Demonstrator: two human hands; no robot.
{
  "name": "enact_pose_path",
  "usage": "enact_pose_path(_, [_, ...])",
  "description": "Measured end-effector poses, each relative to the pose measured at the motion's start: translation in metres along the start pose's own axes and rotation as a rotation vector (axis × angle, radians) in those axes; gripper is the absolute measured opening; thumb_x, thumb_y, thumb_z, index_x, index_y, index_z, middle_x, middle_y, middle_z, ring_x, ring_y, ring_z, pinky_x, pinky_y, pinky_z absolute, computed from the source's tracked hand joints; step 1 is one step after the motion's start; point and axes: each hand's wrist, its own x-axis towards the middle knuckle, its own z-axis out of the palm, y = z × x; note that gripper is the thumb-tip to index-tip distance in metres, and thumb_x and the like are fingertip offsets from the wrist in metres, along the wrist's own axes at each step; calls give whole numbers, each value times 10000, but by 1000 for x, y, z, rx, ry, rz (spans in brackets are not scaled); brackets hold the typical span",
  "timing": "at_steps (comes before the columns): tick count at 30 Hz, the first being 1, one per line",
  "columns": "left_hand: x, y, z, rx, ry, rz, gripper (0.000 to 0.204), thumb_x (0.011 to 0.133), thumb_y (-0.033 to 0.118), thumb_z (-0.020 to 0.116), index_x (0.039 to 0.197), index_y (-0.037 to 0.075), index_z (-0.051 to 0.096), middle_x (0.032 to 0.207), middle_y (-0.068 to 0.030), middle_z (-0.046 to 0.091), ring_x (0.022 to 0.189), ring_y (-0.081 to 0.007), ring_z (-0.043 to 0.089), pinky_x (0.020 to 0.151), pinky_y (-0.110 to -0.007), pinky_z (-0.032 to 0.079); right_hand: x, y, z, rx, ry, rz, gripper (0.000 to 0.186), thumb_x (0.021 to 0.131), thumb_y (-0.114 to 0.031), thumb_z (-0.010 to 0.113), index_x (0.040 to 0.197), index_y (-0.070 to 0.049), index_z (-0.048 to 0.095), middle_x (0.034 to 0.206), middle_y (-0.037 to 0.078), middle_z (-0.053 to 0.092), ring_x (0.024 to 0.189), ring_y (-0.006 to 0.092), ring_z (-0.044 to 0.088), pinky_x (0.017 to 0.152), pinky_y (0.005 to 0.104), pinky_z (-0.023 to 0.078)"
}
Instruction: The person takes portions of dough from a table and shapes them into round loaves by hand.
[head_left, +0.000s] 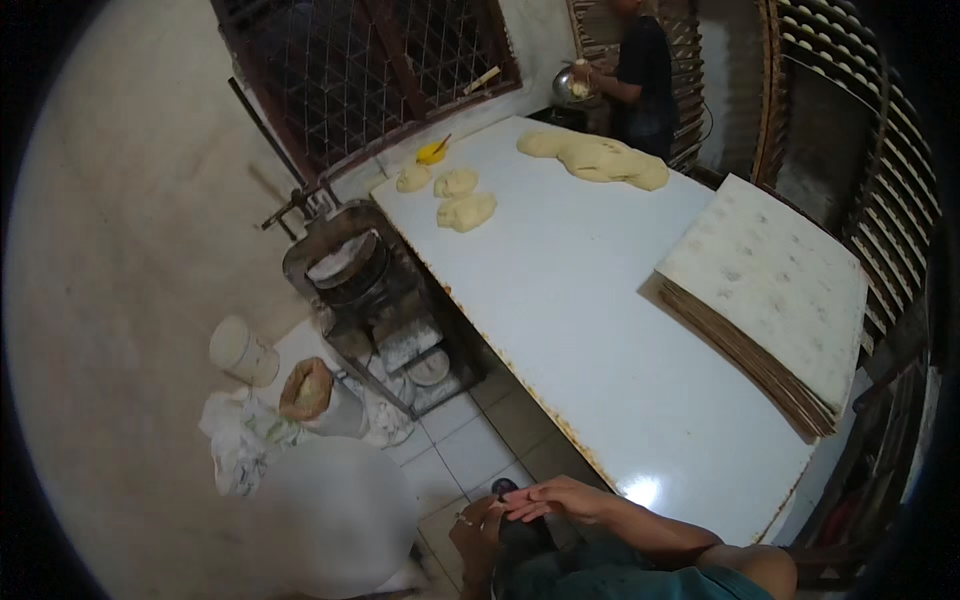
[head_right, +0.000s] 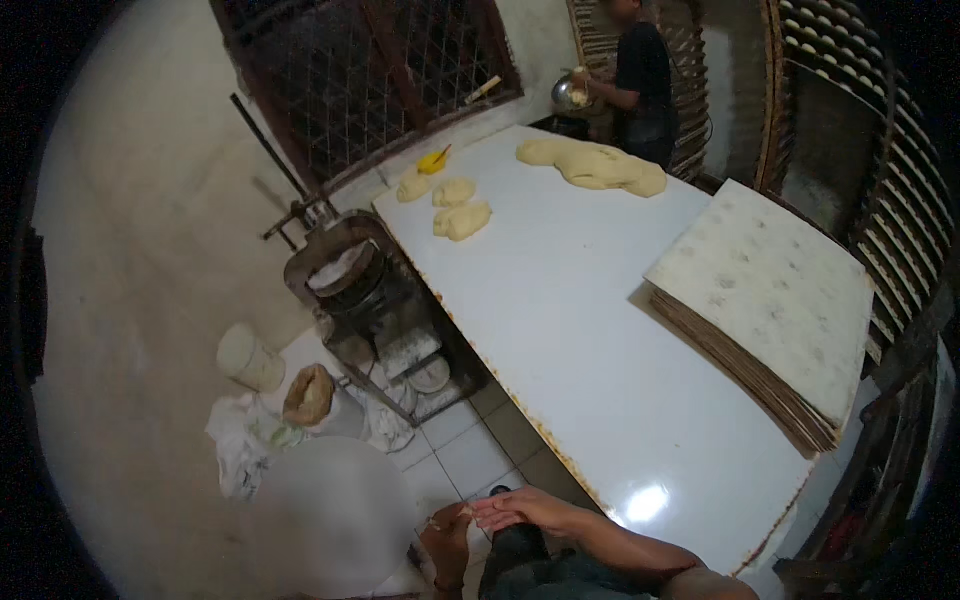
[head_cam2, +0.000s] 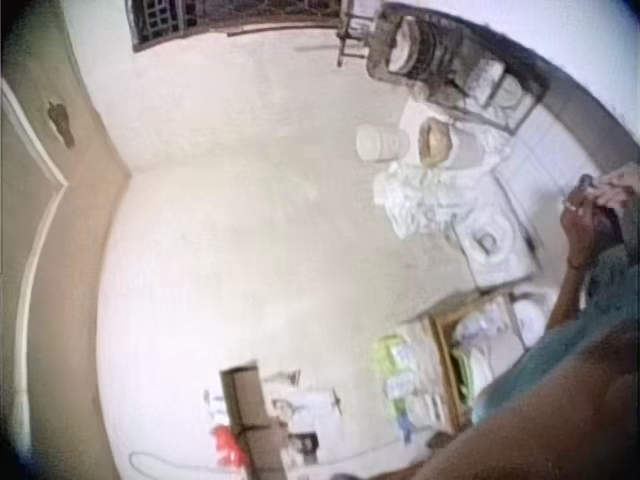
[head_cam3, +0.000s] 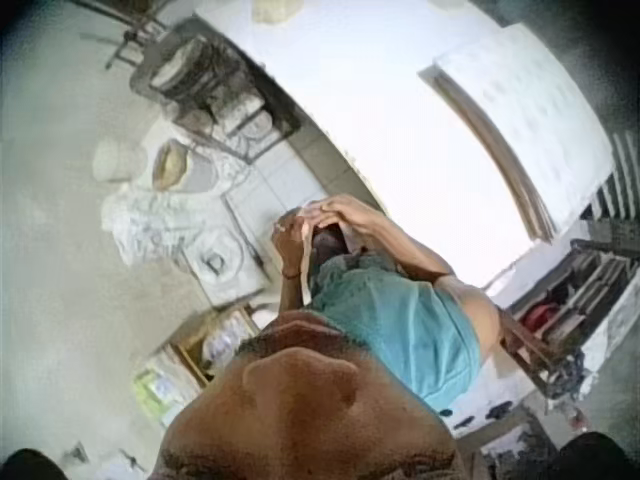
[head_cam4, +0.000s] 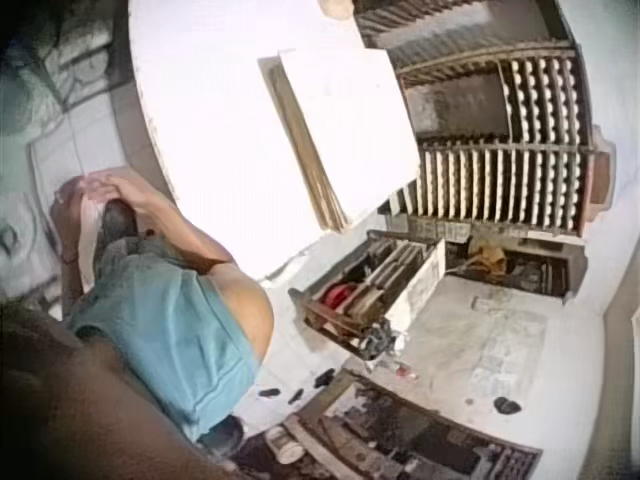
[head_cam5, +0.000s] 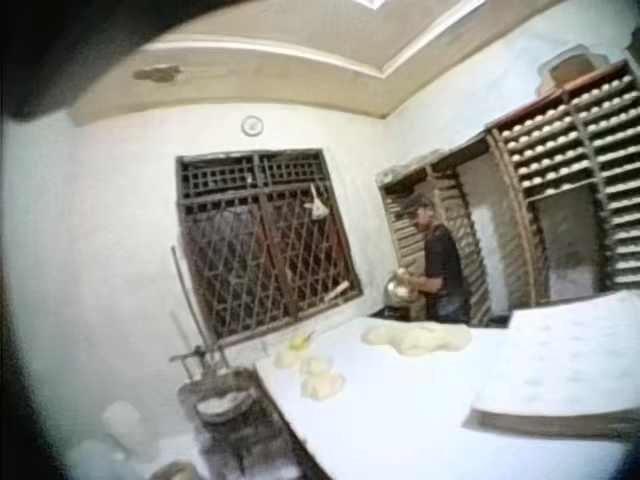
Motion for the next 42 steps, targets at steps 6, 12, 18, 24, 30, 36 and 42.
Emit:
enact_pose_path(6, [157,-84,-9,-953,145,-710,536,976,426,313,1161,-48,483,946,-133,609,920,-203,593,857,-331,451,144,-77,-23,-549,325,-86,256,923,-240,518,1043,-25,589,796,35,599,810,117,574,746,250,453])
enact_pose_path(12, [283,-59,23,-1191,-368,-614,852,881,659,249,1393,-20,193,1382,-141,308,1283,-251,296,1058,-373,243,256,-104,-20,-1143,460,-742,339,869,-174,592,1162,-10,539,1124,122,524,1037,257,523,863,318,438])
enact_pose_path(18, [368,-63,61,-1046,-916,-483,784,919,561,319,1413,-21,141,1404,-193,307,1313,-296,289,1093,-417,185,275,-171,-101,-557,971,-511,274,903,-139,553,1162,-51,557,860,23,610,823,96,547,749,246,449])
enact_pose_path(24, [474,-122,103,-977,-873,-629,544,919,315,497,1315,-30,353,1246,-183,491,1172,-301,469,1012,-413,354,219,-304,-242,-272,1560,-796,458,947,-446,398,753,-63,558,610,-32,436,535,64,377,488,228,311])
enact_pose_path(30, [603,-156,118,-453,-644,-581,503,956,405,391,1272,20,461,1213,-140,526,1152,-279,483,989,-426,393,199,-470,-438,-512,1642,-788,344,884,-327,532,876,13,582,776,75,566,690,154,528,609,286,440])
enact_pose_path(36, [647,-185,124,-280,-426,-673,467,942,377,451,1274,49,477,1259,-116,498,1155,-273,472,949,-412,396,292,-596,-598,-1406,1769,-229,1037,608,-328,802,1412,-94,191,1455,202,185,1286,444,246,933,578,383])
enact_pose_path(42, [651,-194,142,-52,-416,-698,416,937,311,491,1240,27,501,1206,-127,535,1122,-272,497,932,-396,406,342,-626,-652,-1364,2006,-107,1110,527,-280,840,1420,-239,182,1429,195,251,1262,550,125,822,710,342])
